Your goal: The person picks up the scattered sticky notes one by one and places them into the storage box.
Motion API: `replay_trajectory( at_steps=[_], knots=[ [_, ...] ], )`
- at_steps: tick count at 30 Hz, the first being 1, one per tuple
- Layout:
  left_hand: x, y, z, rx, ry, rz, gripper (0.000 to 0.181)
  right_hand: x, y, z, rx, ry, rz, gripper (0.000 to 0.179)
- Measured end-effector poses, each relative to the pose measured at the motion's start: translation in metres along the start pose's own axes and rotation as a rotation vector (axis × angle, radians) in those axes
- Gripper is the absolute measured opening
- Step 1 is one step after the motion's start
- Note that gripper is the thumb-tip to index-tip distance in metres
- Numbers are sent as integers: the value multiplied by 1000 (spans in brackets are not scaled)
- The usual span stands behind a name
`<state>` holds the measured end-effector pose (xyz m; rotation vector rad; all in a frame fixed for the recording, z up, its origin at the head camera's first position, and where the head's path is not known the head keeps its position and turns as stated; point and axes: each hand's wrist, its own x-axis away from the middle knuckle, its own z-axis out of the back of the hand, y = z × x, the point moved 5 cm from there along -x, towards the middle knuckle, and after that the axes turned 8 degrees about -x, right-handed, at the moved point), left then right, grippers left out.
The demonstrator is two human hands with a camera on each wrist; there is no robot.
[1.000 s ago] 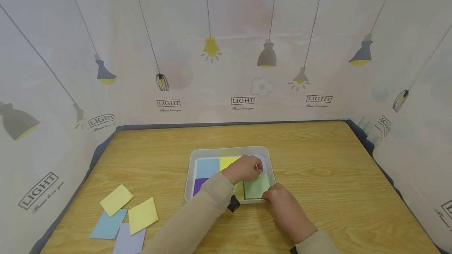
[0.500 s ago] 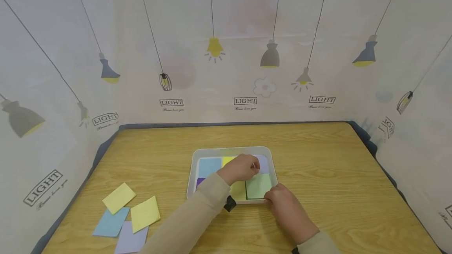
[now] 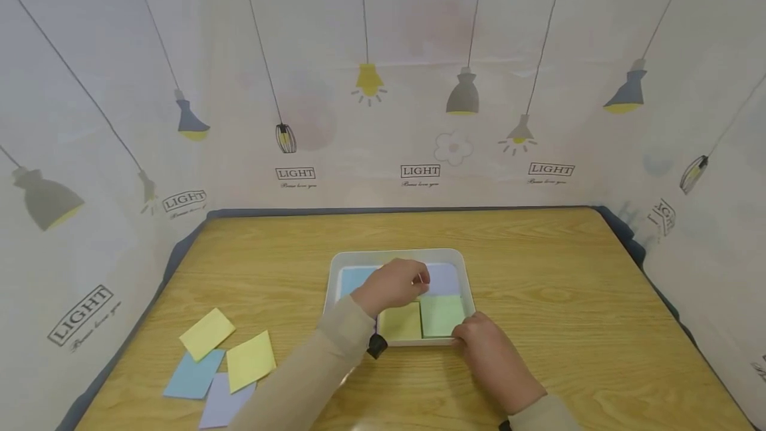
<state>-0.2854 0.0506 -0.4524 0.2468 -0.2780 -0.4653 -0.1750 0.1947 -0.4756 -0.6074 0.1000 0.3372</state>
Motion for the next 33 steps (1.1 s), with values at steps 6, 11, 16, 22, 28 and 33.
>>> replay_trajectory(
  at_steps=[6, 11, 16, 22, 28, 33],
  knots=[
    [16, -2, 13, 25, 37, -23, 18, 1, -1, 0, 3, 10, 10, 8],
    [22, -9, 15, 26, 61, -32, 18, 1, 0, 0, 7, 5, -7, 6],
    [26, -16, 15, 19, 86, -38, 17, 1, 2, -1, 5, -7, -42, 6],
    [34, -24, 14, 26, 99, -56, 19, 2, 2, -1, -19, -12, -48, 7],
    [50, -36, 15, 25, 105, -60, 21, 3, 1, -2, -22, -27, -44, 7],
    [62, -52, 19, 36, 126, -38, 21, 1, 1, -4, -4, -31, -24, 9]
  ],
)
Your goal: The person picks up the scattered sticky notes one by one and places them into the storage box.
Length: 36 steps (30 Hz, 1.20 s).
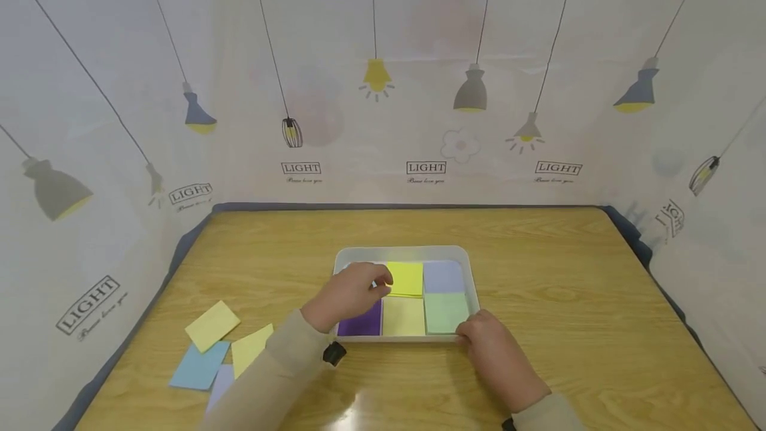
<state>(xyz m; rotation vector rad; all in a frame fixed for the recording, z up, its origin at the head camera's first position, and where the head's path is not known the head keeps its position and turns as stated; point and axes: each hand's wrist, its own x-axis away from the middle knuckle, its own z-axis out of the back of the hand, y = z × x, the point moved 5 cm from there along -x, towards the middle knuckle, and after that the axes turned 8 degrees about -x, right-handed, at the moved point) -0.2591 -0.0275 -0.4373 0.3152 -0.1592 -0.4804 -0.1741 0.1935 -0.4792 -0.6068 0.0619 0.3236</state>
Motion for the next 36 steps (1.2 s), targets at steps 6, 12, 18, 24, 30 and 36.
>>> replay_trajectory(
  at_steps=[6, 12, 18, 24, 30, 36],
  knots=[
    [15, -20, 3, 26, 20, 19, 18, -2, -2, 0, 10, 0, -1, 10],
    [24, -31, 3, 43, 40, 35, 20, -2, -2, 2, -14, -10, -15, 10],
    [41, -47, 6, 67, 79, 57, 19, -2, 1, 0, -10, 0, -3, 9],
    [54, -63, 8, 58, 102, 67, 17, -3, 3, -1, 9, 10, 13, 8],
    [71, -77, 9, 71, 134, 94, 16, -3, 3, -2, -4, 9, 14, 11],
    [84, -95, 5, 61, 88, 183, 17, -4, 2, -1, -1, 4, 22, 10]
  ],
)
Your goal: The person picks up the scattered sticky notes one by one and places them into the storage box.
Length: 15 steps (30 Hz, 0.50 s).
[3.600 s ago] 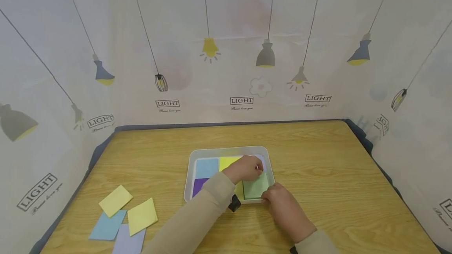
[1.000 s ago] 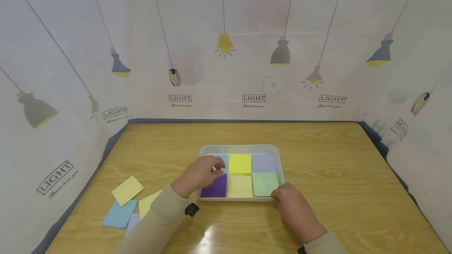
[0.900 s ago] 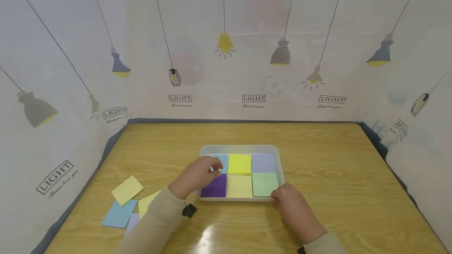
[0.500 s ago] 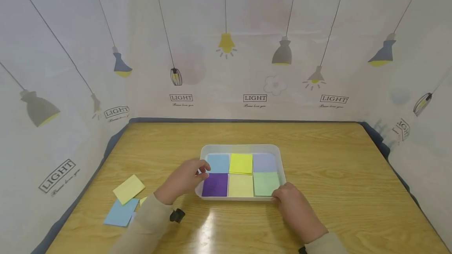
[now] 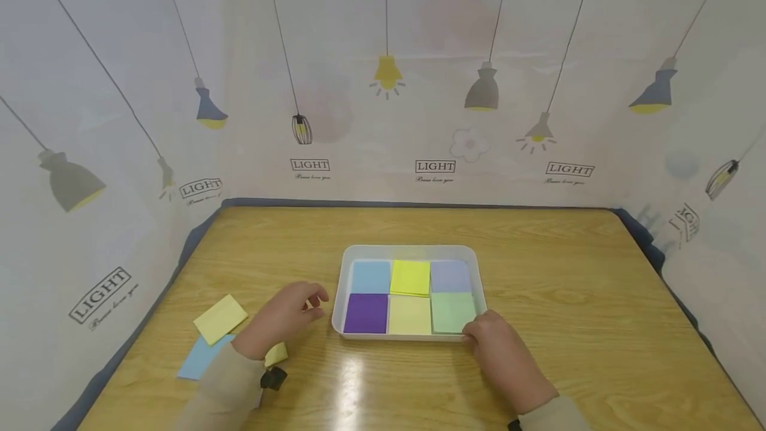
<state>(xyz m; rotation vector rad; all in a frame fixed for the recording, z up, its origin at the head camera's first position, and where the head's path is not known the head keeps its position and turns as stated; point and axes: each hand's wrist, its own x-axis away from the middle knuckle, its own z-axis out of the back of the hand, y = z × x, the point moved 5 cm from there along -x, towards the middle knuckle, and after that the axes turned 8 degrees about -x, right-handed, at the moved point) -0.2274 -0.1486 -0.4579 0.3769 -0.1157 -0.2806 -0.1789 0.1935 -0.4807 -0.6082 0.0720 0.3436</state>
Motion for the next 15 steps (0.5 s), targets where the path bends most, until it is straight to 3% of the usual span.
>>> replay_trajectory(
  at_steps=[6, 15],
  knots=[
    [7, -14, -1, 16, -18, 38, 17, 1, -1, 2, 4, 5, -5, 11],
    [24, -45, 3, -48, -13, 94, 20, 2, -2, 2, 8, -1, -6, 10]
  ],
)
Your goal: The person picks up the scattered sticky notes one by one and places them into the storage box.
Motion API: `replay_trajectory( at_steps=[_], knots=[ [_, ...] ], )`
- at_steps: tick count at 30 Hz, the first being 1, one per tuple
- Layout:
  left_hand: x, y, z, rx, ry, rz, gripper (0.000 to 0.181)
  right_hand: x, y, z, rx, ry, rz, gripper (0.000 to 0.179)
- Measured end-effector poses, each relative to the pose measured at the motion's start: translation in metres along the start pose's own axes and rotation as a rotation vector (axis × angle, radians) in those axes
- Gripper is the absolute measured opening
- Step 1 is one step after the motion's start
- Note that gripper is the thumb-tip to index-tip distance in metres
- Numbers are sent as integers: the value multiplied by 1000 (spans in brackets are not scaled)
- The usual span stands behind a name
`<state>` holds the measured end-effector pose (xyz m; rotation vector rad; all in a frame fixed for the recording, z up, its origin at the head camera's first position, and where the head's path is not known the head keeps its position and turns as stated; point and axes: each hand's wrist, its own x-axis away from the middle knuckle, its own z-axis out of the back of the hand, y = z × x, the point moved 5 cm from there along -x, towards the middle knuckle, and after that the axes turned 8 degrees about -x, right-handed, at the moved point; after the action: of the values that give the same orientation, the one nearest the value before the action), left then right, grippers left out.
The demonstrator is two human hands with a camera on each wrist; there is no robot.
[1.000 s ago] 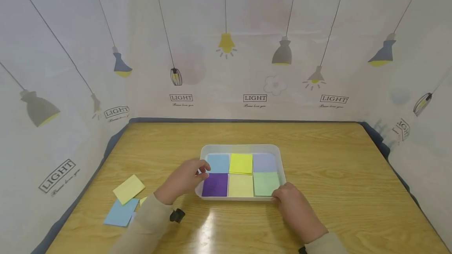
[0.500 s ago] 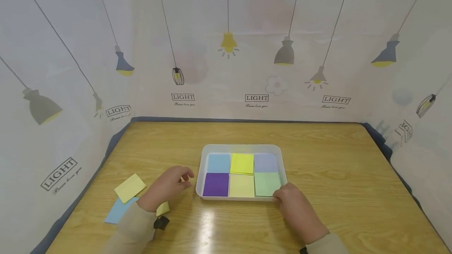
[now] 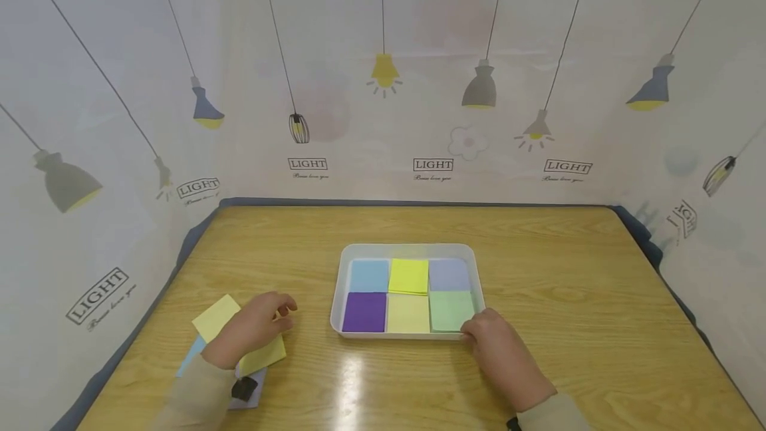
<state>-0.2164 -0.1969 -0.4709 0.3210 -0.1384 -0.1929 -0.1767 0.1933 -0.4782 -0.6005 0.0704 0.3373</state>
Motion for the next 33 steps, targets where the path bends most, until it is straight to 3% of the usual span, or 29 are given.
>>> replay_trajectory(
  at_steps=[12, 24, 33],
  knots=[
    [6, -29, -4, 4, -32, 18, 28, 0, -2, 0, 19, -1, 2, 8],
    [4, -40, -9, -55, -60, 103, 26, -1, -1, 1, 13, -20, -23, 8],
    [1, -38, -5, -109, -61, 113, 31, -2, -1, 0, 17, -8, -7, 7]
  ],
)
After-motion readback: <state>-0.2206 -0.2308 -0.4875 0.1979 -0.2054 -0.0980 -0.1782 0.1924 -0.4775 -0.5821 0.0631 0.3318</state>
